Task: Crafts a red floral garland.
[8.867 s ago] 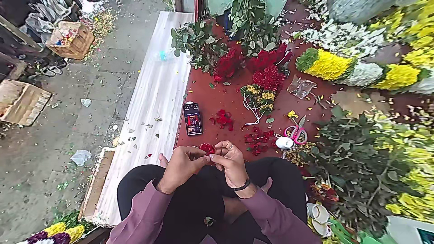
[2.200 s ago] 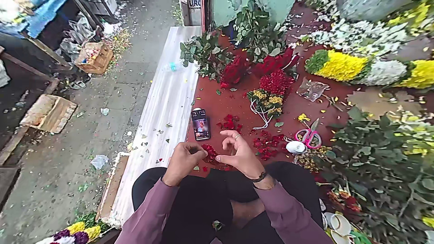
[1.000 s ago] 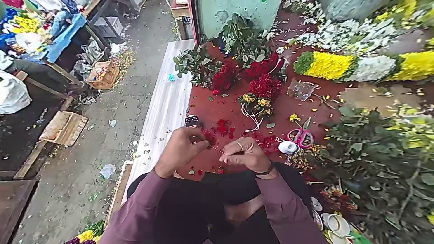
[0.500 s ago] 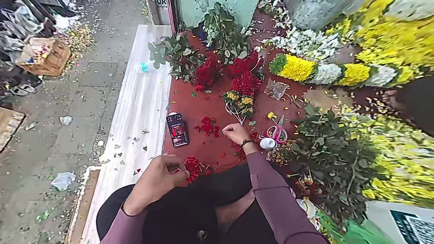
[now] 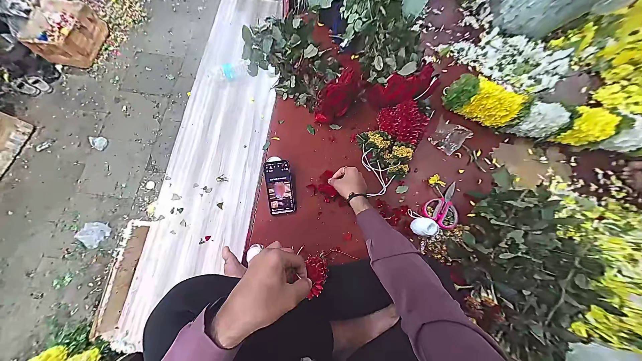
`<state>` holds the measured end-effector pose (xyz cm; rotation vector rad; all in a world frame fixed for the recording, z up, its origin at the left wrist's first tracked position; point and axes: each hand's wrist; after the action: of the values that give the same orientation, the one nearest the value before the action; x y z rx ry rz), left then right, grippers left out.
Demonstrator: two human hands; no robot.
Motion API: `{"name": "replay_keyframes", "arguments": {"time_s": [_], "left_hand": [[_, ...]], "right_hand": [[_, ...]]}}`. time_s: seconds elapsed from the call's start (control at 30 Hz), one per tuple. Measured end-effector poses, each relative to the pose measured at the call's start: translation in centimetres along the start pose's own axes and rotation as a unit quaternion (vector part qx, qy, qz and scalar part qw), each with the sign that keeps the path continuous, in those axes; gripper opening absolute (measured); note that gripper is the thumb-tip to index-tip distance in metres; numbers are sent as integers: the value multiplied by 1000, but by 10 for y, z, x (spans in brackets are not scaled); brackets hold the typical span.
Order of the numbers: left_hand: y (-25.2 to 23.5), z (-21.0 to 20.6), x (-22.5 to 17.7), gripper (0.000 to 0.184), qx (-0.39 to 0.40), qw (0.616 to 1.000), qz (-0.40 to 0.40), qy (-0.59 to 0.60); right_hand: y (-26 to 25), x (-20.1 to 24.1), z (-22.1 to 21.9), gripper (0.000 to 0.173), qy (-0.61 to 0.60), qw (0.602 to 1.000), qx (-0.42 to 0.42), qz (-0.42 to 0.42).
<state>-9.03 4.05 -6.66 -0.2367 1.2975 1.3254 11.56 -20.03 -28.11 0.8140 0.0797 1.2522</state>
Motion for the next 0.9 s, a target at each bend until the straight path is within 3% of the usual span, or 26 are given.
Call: {"name": "replay_keyframes", "arguments": {"time_s": [0.17, 0.23, 0.33, 0.5, 0.6, 0.77, 0.9], "left_hand": [[0, -1, -1, 15, 3, 1000, -14, -10], [0, -1, -1, 16, 0, 1000, -7, -11], [0, 1, 2, 16, -6, 1000, 3, -11], [-1, 1, 1, 17, 9, 1000, 3, -10], [0, 3, -2, 17, 25, 1000, 9, -2], [5, 6, -5, 21, 43, 997, 35, 50], [5, 7, -7, 22, 45, 995, 48, 78]], "right_hand": [[3, -5, -5, 36, 28, 1000, 13, 6], [4, -5, -8, 31, 23, 1000, 16, 11], [2, -6, -8, 23, -39, 999, -13, 25], [2, -16, 9, 25, -214, 972, -85, 55], [26, -12, 27, 29, -320, 941, -97, 47], [101, -13, 38, 64, -429, 896, -73, 95], [142, -2, 41, 54, -468, 871, -30, 150]]}}
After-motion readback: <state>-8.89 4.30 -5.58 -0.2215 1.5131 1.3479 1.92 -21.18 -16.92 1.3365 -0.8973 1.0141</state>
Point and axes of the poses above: each hand's wrist, its own y-axis away from the middle knuckle, its own z-axis out of the back of the hand, x = y × z, and after that the axes turned 1 degree about x, right-handed
